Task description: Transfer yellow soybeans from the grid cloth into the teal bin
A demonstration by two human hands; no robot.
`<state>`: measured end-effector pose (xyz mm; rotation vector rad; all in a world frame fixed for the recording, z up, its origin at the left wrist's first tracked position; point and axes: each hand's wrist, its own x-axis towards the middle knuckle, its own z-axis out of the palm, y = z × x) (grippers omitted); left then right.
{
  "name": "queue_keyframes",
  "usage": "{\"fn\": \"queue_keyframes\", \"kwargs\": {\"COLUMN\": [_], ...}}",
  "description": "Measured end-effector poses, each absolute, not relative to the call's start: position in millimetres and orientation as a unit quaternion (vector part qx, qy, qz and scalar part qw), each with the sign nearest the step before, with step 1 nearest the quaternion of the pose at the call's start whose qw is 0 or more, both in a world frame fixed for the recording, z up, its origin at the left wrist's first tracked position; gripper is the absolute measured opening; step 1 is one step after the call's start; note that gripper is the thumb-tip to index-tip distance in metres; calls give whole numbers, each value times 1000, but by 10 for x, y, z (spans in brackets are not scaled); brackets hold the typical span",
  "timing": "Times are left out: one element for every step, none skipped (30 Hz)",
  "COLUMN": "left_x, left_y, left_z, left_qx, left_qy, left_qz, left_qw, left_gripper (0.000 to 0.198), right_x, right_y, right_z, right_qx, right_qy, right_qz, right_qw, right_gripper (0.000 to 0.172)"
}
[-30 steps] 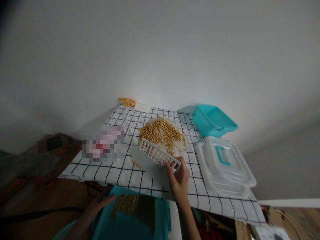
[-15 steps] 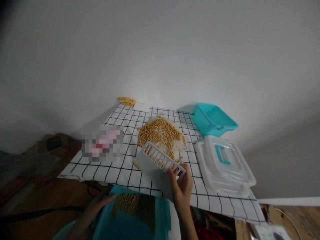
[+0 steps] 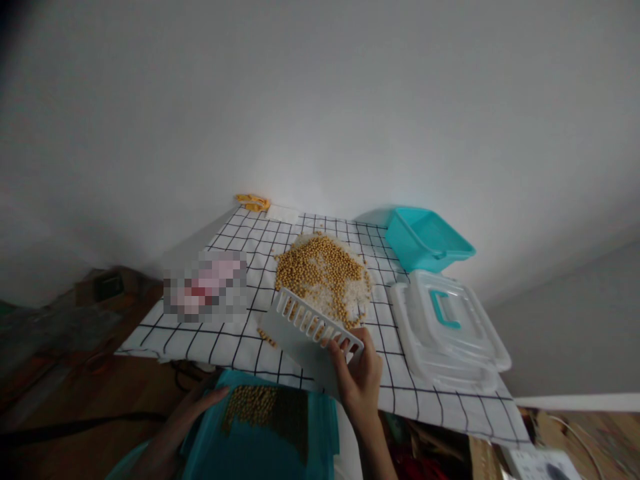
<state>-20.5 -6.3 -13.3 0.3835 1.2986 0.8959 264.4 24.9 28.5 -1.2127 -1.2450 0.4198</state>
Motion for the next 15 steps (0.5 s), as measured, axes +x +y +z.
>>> {"fn": "queue_keyframes", "kwargs": {"left_x": [-216, -226, -235, -242, -246, -248, -247, -245, -242, -238, -233, -228, -224, -220, -217], "left_y": [-66, -72, -78, -85, -92, -97, -101, -103, -104, -102, -99, -95, -90, -85, -79], "left_z": [-148, -163, -176, -185, -189, -189, -185, -179, -171, -165, -160, -157, -156, -157, -159], "left_qx": [173, 173, 176, 179, 181, 181, 177, 174, 172, 171, 173, 174, 174, 173, 172], "left_qy": [578, 578, 578, 579, 580, 583, 586, 585, 583, 581, 576, 572, 570, 570, 573], "left_qz": [400, 402, 404, 407, 410, 410, 408, 406, 402, 399, 397, 398, 400, 400, 401], "left_qw": [690, 689, 687, 683, 680, 678, 677, 680, 684, 689, 694, 696, 697, 697, 694], "left_gripper": [56, 55, 54, 54, 54, 55, 56, 56, 55, 53, 51, 50, 49, 48, 48], "right_x": [2641, 2637, 2632, 2626, 2620, 2616, 2612, 2611, 2611, 2611, 2611, 2611, 2608, 2604, 2599], "right_y": [247, 246, 244, 243, 241, 239, 236, 233, 229, 224, 219, 216, 213, 213, 215], "right_z": [291, 299, 308, 318, 329, 339, 349, 358, 364, 369, 373, 377, 381, 387, 394], "right_qx": [-526, -522, -517, -514, -512, -510, -509, -510, -510, -511, -511, -509, -506, -502, -496], "right_qy": [-547, -551, -554, -555, -556, -558, -558, -559, -559, -560, -562, -564, -567, -571, -574], "right_qz": [178, 175, 174, 173, 171, 170, 168, 166, 165, 165, 165, 165, 165, 165, 165], "right_qw": [627, 627, 629, 630, 632, 633, 633, 633, 632, 631, 630, 629, 629, 629, 630], "right_gripper": [18, 18, 18, 18, 17, 17, 16, 16, 15, 15, 15, 15, 16, 16, 15]}}
